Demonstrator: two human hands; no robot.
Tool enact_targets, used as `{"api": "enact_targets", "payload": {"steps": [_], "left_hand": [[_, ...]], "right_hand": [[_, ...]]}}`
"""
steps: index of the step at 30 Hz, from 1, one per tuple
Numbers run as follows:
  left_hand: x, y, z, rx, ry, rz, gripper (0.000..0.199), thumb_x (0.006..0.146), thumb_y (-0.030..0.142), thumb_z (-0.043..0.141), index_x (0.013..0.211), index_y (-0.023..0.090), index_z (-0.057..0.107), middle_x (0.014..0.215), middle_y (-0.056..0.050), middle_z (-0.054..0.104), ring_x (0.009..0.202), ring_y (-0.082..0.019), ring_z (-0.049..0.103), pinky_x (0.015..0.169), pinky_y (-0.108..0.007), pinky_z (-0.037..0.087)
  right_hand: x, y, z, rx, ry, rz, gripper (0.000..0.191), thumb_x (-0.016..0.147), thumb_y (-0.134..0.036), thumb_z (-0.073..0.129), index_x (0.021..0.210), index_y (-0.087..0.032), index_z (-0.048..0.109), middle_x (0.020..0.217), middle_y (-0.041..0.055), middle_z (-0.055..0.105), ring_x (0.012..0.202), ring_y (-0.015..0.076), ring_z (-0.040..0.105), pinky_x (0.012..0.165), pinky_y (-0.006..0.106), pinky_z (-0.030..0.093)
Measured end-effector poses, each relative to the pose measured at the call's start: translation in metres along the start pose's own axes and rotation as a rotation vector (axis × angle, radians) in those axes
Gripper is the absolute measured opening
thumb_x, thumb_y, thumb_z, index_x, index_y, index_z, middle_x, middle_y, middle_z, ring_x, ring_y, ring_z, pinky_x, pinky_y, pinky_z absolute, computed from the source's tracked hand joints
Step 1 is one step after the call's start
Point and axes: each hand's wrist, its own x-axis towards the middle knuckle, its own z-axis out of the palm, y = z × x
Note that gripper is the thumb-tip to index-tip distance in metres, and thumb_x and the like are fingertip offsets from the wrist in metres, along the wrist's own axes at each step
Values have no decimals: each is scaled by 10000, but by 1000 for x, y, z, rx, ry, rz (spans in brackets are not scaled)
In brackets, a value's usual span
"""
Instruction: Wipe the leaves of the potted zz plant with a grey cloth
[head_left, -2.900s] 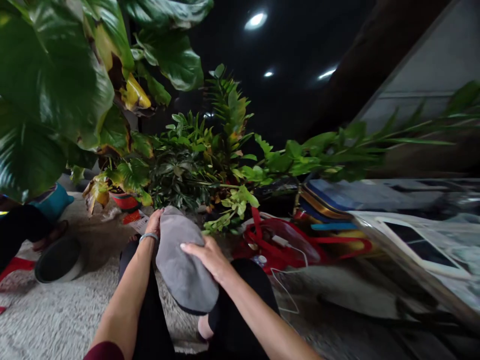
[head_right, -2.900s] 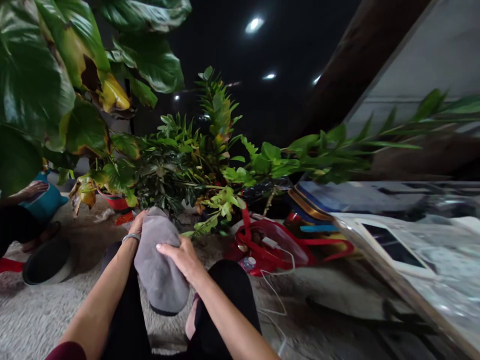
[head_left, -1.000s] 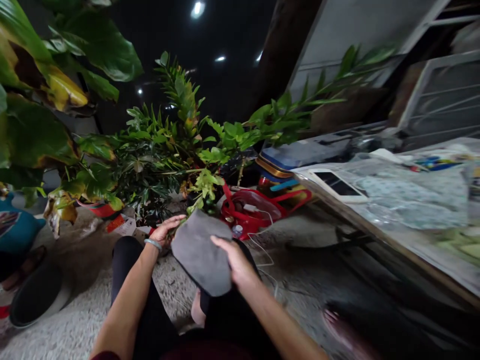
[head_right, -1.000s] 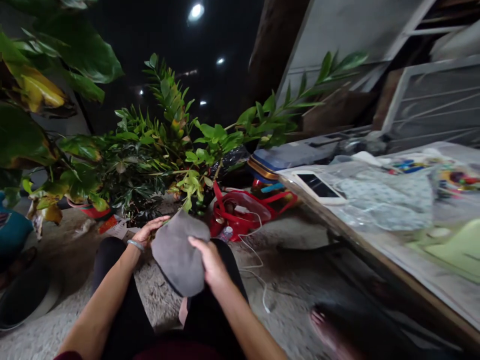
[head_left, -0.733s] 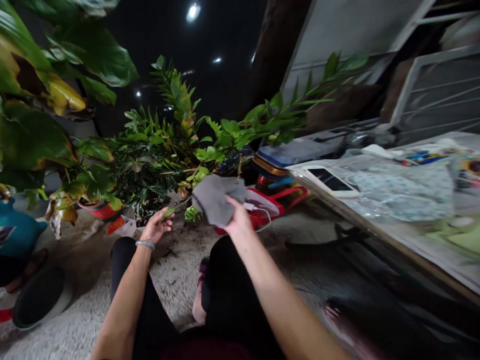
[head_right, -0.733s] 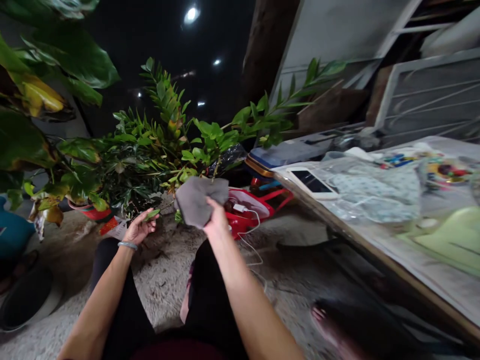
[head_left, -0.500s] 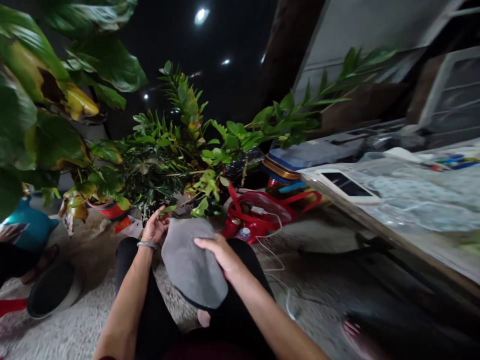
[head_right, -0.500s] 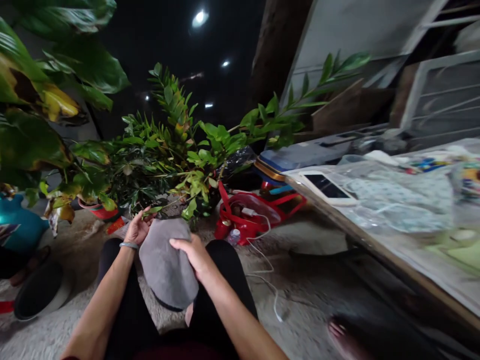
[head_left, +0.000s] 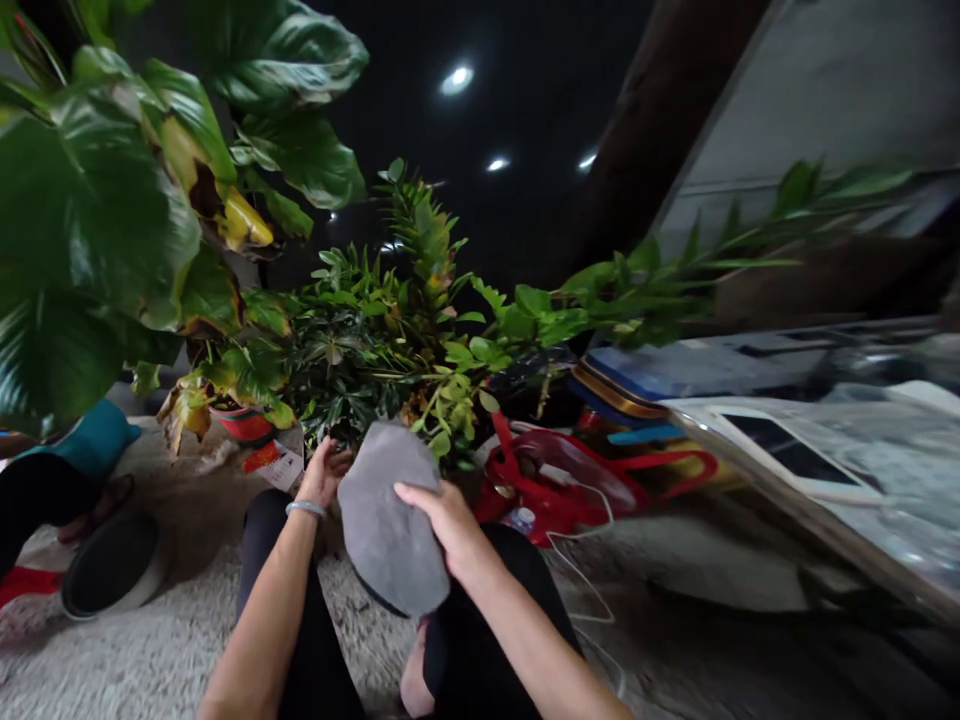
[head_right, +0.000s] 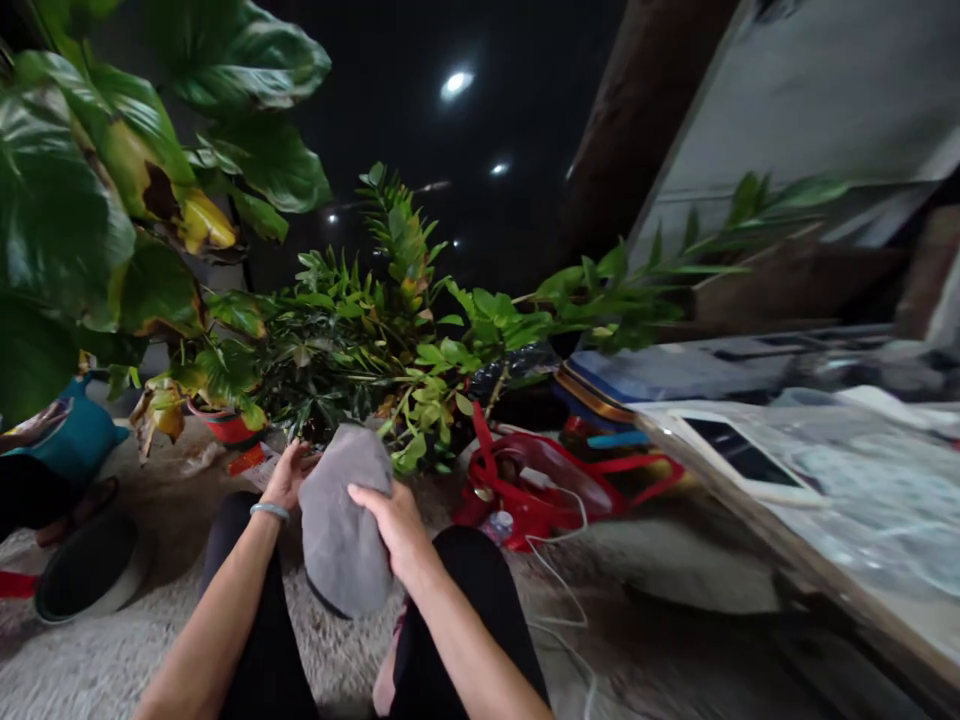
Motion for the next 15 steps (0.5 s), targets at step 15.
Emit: {"api": "enact_targets", "payload": {"steps": [15], "left_hand": [[3,14,-1,-233,-167,150,209,752,375,731,865,200,735,930,-67,781,1029,-278,700,919,-401,532]], "right_hand": [[14,-2,20,-85,-84,-37,225,503,-384,834,672,-262,748,687,52,778,676,312,728,637,394,574]]}}
